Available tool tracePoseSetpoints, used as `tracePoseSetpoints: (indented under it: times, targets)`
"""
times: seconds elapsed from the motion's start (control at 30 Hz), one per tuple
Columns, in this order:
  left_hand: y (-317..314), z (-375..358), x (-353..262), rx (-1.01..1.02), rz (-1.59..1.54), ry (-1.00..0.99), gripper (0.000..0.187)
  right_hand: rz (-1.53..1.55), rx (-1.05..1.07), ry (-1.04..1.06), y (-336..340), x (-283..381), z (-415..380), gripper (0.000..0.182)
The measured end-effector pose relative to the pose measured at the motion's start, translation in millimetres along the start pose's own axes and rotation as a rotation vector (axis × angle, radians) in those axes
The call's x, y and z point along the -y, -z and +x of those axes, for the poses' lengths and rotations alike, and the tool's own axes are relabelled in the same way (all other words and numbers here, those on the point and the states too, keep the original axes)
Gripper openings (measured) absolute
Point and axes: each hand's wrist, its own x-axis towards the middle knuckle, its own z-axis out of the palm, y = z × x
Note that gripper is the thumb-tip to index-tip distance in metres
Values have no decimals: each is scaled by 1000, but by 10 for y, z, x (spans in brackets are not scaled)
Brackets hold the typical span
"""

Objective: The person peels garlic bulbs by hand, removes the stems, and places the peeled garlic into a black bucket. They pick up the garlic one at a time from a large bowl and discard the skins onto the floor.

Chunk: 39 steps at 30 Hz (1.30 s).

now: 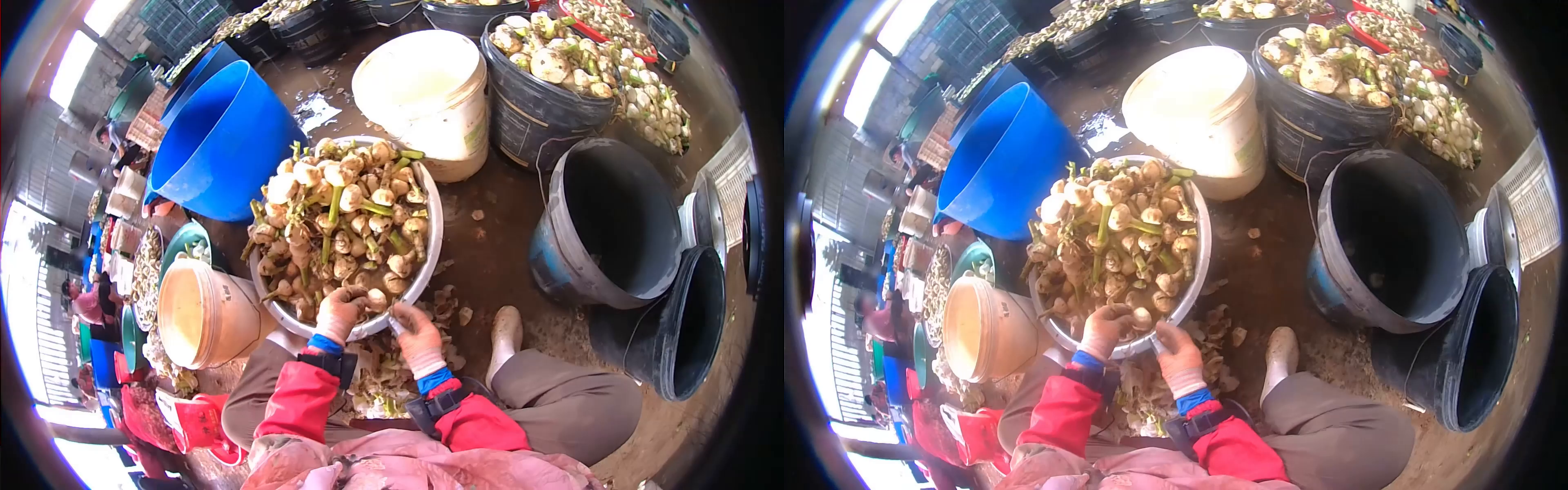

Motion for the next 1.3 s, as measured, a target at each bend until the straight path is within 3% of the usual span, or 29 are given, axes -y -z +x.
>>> tracePoseSetpoints:
  times: [0.07, 0.1, 0.13, 0.17, 0.23, 0.3, 0.33, 0.37, 0.43, 0.5, 0.57, 0.63, 0.67, 0.73, 0.77, 0.83, 0.87, 0.97, 1.13, 1.23, 1.3]
  targets:
    - [83, -390, -273, 116, -143, 65, 23, -44, -13, 33, -24, 188, -10, 41]
    - [107, -554, -340, 138, -217, 93, 23, 172, 118, -92, -41, 220, -35, 41]
    - [118, -709, -357, 129, -302, 34, 26, 388, 250, -222, -66, 281, -73, 41]
    - [131, -843, -329, 119, -388, -27, 28, 385, 262, -227, -81, 345, -116, 41]
    - [125, -980, -164, 80, -562, -174, 42, 537, 428, -437, -90, 471, -191, 33]
    - [20, -1214, -233, -46, -238, -317, 53, 601, 368, -502, -138, 357, -210, 31]
    - [64, -1098, 113, 16, -29, -436, 65, 702, 391, -506, -138, 222, -195, 32]
    - [-34, -1233, 78, 13, -236, -315, 65, 802, 416, -511, -167, 253, -215, 33]
    - [-43, -1228, 152, 4, -536, -154, 62, 749, 398, -549, -166, 298, -273, 30]
    - [-26, -1306, 117, -22, -499, -131, 60, 249, 424, -286, -142, 315, -299, 32]
    - [-10, -1374, 33, -49, -455, -111, 57, 252, 377, -375, -179, 632, -346, 38]
    - [-5, -1406, 2, -70, -131, -235, 48, 187, 405, -266, -145, 653, -362, 43]
    - [-13, -1423, 6, -65, -131, -236, 48, 188, 401, -264, -138, 652, -381, 43]
    - [-31, -1447, 20, -379, 750, -663, 35, 166, 370, -255, -152, 640, -401, 44]
    - [-49, -1433, 68, -378, 750, -666, 35, 166, 368, -252, -163, 574, -404, 44]
    - [-128, -1390, 154, -445, 1003, -664, 53, -165, 294, -90, -202, 477, -418, 42]
    - [-180, -1417, 135, -471, 1018, -686, 41, -234, 274, -115, -206, 605, -469, 40]
    - [-228, -1415, 119, -423, 1018, -742, 36, -250, 200, -48, -195, 287, -413, 40]
    - [-259, -1411, 129, -349, 1007, -739, 33, -237, 169, -99, -155, 249, -392, 42]
    - [-274, -1346, 188, -382, 1009, -887, 30, -141, 178, -125, -138, 210, -356, 50]
    - [-298, -1310, 206, -294, 2, -463, 25, -82, 264, -140, -90, 318, -351, 50]
